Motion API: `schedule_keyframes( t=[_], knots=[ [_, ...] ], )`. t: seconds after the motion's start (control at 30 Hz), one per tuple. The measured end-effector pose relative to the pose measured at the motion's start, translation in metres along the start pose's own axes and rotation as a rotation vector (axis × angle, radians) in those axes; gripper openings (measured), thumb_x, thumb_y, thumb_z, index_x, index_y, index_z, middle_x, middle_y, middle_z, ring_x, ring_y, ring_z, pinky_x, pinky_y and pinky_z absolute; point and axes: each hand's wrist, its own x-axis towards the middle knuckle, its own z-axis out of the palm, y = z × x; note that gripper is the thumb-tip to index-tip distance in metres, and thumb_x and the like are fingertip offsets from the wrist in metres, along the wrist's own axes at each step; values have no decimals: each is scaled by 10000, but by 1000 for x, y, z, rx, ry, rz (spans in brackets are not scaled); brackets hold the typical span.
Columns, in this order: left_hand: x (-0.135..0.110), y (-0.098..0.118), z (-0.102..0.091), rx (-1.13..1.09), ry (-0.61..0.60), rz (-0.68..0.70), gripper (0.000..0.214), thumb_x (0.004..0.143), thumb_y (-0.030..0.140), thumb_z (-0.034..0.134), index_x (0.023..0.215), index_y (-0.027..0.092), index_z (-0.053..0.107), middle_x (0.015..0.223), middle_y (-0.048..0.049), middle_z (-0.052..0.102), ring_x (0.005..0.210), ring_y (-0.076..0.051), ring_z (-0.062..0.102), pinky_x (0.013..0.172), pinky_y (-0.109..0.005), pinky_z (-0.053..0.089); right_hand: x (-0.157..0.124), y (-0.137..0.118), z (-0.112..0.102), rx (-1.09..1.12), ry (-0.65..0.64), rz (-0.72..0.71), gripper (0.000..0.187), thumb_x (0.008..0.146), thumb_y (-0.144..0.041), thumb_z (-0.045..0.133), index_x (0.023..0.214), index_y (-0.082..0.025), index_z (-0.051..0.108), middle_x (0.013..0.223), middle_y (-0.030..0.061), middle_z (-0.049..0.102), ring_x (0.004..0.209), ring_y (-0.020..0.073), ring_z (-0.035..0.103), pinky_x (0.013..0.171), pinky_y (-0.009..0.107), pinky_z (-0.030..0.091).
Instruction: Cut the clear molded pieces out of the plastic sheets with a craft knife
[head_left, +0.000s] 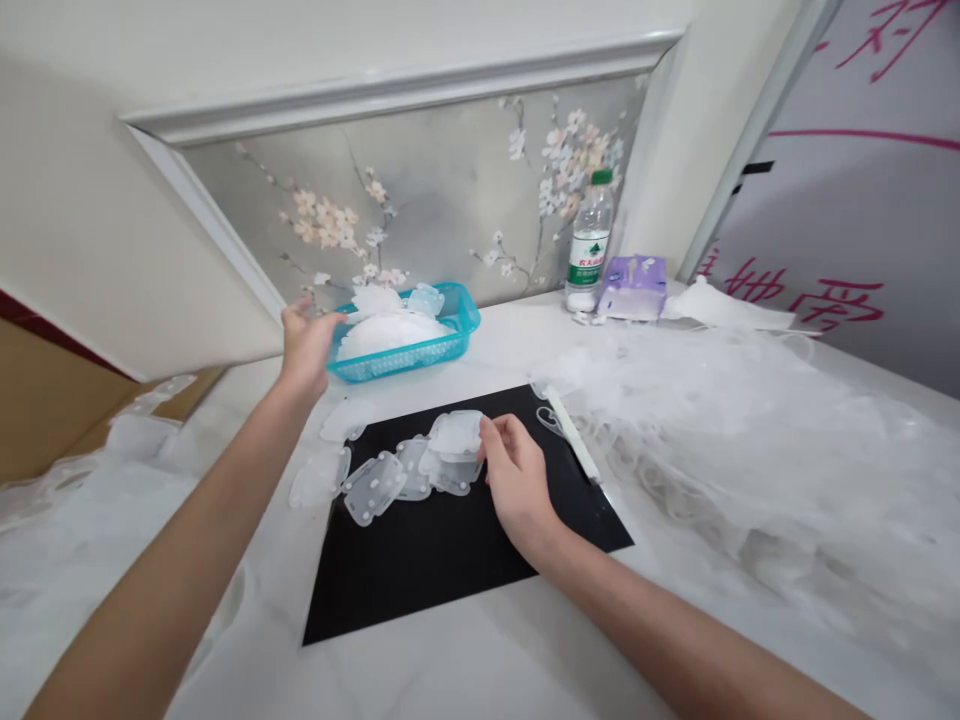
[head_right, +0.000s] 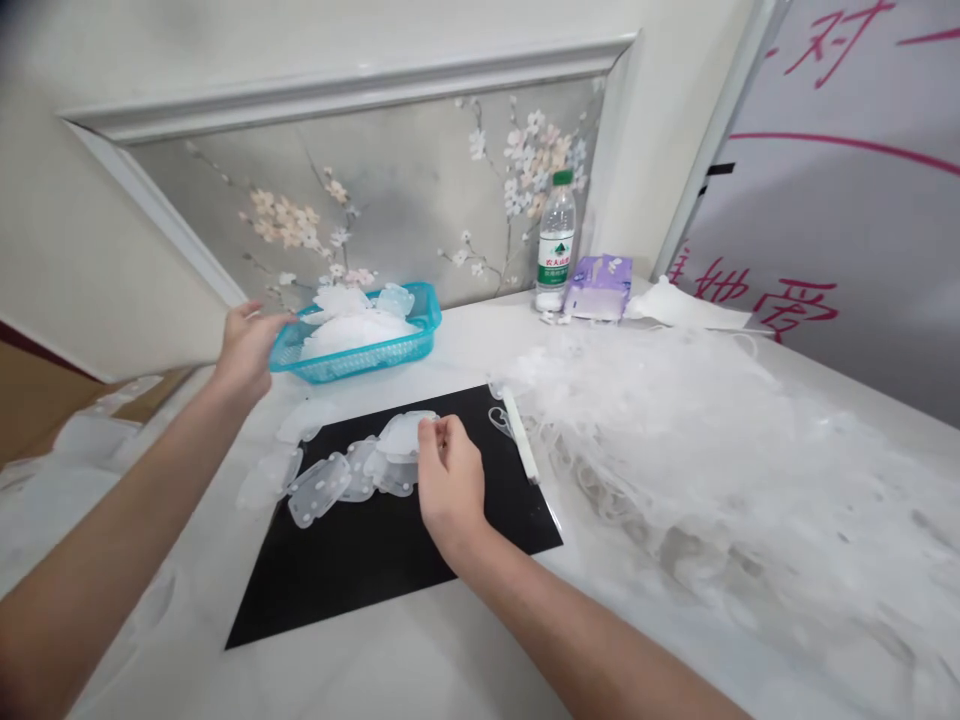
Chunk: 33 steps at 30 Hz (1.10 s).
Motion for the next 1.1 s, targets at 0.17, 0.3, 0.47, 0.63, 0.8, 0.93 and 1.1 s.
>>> schedule_keyframes(
  t=[0.17,0.3,0.47,0.63,0.8,0.93,1.1],
  knots=[
    [-68,-33,1,192,-68,136,448,637,239,681,1049,207,509,1232,-52,520,1244,-253,395,1058,-408,250,3,-10,-7,-413,-96,-123,316,756,-243,488,1070,-208,479,1030,33,573,560,110,503,575,276,391],
    [-106,-36,5,129,-232,-1,358,685,329,625,1000,199,517,1186,-83,548,1198,-248,461,1012,-397,337,7,-12,-12,-732,-243,-313,267,760,-214,500,1022,-203,547,1103,46,579,618,130,548,568,272,348],
    [-126,-16,9,-19,-197,-108,274,701,316,620,938,190,563,1097,-56,593,1054,-210,549,903,-323,413,11,-6,-15,-609,-80,-256,204,881,-334,414,848,-226,584,736,-11,614,581,126,517,534,249,305],
    [-140,-2,3,-118,-337,-377,230,739,327,610,916,181,623,1042,-55,641,921,-192,599,748,-274,443,9,-9,-14,-253,60,-262,268,880,-426,425,813,-203,557,633,-37,526,496,86,422,518,230,330],
    [-148,0,0,-245,-546,-543,259,793,376,582,936,168,642,1014,-82,651,877,-190,619,712,-259,479,2,-24,-12,103,-119,-184,297,861,-463,451,834,-188,560,556,-60,450,418,66,372,423,210,303],
    [-147,-5,0,-430,-574,-632,191,796,313,595,930,182,633,964,-64,657,865,-169,621,756,-256,499,0,-25,-11,152,-276,-123,350,860,-485,444,854,-174,604,486,-65,414,397,75,379,400,209,297],
    [-145,-14,-3,-388,-469,-715,147,664,147,718,785,159,634,714,8,580,582,-48,516,593,-142,468,1,-16,-13,-113,-20,-322,271,877,-378,463,875,-175,643,802,28,616,685,133,550,630,260,433]
  ],
)
